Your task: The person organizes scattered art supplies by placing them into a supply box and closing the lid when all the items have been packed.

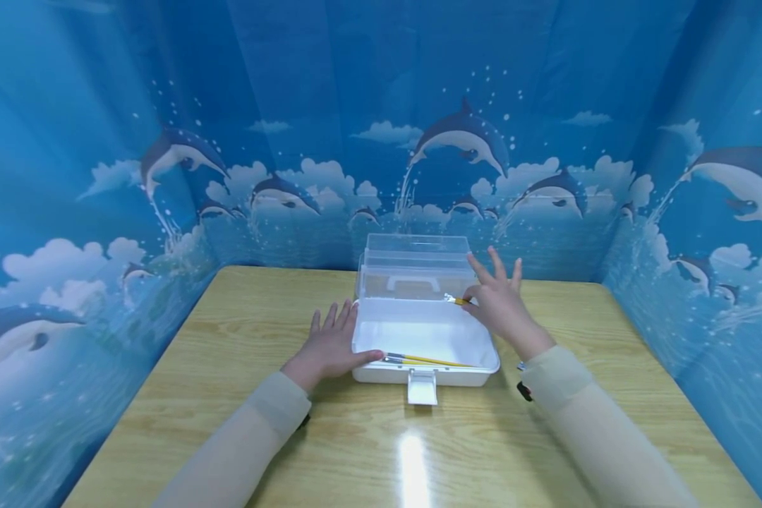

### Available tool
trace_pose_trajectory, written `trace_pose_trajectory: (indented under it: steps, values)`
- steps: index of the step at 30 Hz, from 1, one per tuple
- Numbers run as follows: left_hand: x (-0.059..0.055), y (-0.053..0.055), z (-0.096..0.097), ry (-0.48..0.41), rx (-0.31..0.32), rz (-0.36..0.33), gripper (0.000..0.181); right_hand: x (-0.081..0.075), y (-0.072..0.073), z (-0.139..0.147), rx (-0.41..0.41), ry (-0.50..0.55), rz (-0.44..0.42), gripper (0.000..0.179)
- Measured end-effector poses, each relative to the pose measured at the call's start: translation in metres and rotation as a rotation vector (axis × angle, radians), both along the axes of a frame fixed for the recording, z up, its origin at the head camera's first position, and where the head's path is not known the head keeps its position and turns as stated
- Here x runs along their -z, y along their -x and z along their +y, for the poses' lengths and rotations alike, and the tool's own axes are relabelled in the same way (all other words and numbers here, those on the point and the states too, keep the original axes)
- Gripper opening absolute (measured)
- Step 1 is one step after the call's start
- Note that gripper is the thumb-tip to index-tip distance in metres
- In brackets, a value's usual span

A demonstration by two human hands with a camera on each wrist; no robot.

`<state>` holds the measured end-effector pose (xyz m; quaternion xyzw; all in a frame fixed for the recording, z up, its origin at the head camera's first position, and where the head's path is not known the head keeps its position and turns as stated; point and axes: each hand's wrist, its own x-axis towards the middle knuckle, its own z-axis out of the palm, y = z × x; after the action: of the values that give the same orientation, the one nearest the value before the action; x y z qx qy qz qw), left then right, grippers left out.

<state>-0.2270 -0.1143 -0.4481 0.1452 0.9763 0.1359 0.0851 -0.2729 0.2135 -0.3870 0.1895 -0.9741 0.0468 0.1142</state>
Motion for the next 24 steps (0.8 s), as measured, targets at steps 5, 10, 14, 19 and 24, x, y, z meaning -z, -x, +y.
trace_pose_trajectory:
  steps: [5,10,14,19,24]
  values:
    - [-0.001,0.0,0.0,-0.007,0.006,-0.002,0.115,0.004,0.003,-0.004,-0.001,0.002,-0.014,0.009]
    - [-0.001,0.0,0.0,-0.006,0.01,-0.003,0.115,0.006,0.006,-0.007,0.016,-0.002,-0.042,0.008]
    - [-0.002,0.0,0.0,-0.021,0.008,0.0,0.114,0.005,0.01,-0.007,0.024,0.0,-0.088,0.009]
    - [-0.003,0.0,0.0,-0.034,0.008,0.009,0.114,0.002,0.015,-0.006,0.025,-0.009,-0.165,0.011]
    - [-0.002,0.0,0.001,-0.015,-0.003,-0.007,0.116,0.0,0.019,-0.005,0.03,-0.018,-0.233,0.008]
